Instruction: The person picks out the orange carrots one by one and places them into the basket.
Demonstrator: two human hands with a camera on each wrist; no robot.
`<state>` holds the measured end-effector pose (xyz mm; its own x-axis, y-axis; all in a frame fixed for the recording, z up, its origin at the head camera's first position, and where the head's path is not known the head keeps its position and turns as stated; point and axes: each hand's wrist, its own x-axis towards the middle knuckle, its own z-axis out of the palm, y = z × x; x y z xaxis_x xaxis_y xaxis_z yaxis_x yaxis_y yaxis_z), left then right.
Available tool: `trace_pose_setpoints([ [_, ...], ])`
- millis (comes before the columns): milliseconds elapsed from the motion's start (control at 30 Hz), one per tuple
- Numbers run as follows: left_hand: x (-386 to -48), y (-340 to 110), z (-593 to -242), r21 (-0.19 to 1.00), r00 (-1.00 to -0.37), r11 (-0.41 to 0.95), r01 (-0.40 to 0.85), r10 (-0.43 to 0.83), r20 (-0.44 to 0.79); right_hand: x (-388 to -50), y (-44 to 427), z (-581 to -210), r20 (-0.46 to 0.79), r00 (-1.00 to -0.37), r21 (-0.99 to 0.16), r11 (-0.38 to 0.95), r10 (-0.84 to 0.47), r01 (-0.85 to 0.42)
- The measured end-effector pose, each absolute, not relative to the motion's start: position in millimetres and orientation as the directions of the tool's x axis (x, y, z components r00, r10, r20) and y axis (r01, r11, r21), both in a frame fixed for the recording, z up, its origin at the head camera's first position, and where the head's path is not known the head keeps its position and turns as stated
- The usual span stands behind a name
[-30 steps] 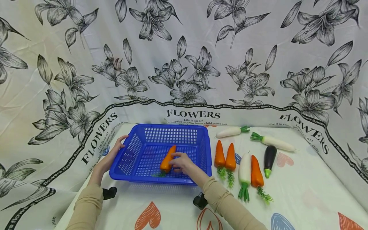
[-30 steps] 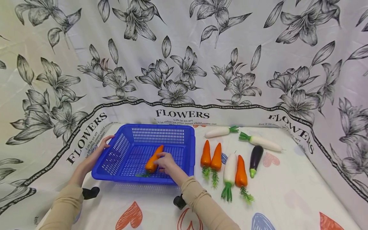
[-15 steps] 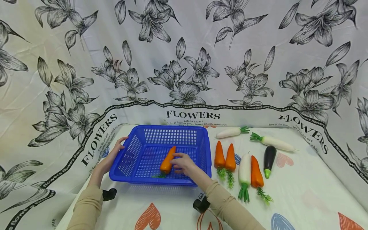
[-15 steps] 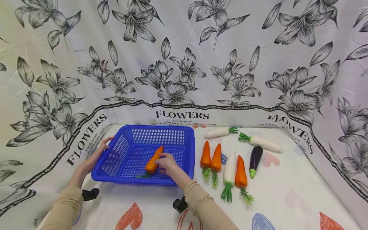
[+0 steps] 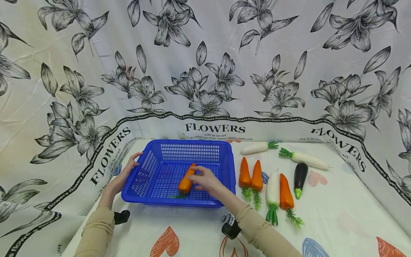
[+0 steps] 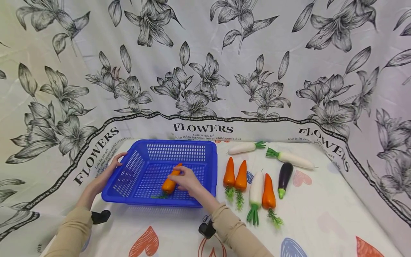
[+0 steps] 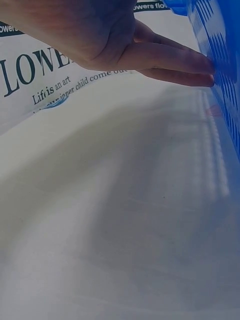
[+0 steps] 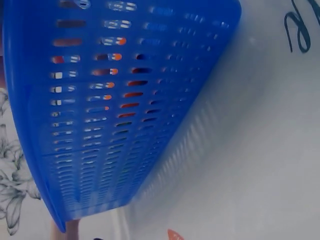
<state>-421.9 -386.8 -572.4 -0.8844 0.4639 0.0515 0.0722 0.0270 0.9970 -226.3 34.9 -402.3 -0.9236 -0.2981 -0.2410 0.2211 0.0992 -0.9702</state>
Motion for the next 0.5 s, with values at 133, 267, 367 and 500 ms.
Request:
trace_pose_setpoints([
  [133,-337.5,-342.0,-487.3,0.961,-0.929,0.273,-0.042,0.344,-0.138,-224.1,41.0,-399.6,-0.216,-0.920,-0.975,0.114,-0.328,0.189],
  [267,-291.3,-304.1,-429.5,0.951,-0.940,0.301,-0.070,0.300,-0.164,-221.8,47.0,-398.0,-0.201,-0.917,-0.977,0.144,-0.344,0.160],
  [367,-277.3,-292.6,-409.7,0.948,-0.939,0.307,-0.081,0.297,-0.176,-220.2,51.0,-396.8,-0.199,-0.915,-0.975,0.164,-0.352,0.149],
  [500,-277.3,-294.6,-410.6,0.949,-0.937,0.309,-0.065,0.307,-0.164,-218.9,56.7,-394.8,-0.186,-0.912,-0.976,0.178,-0.365,0.128],
])
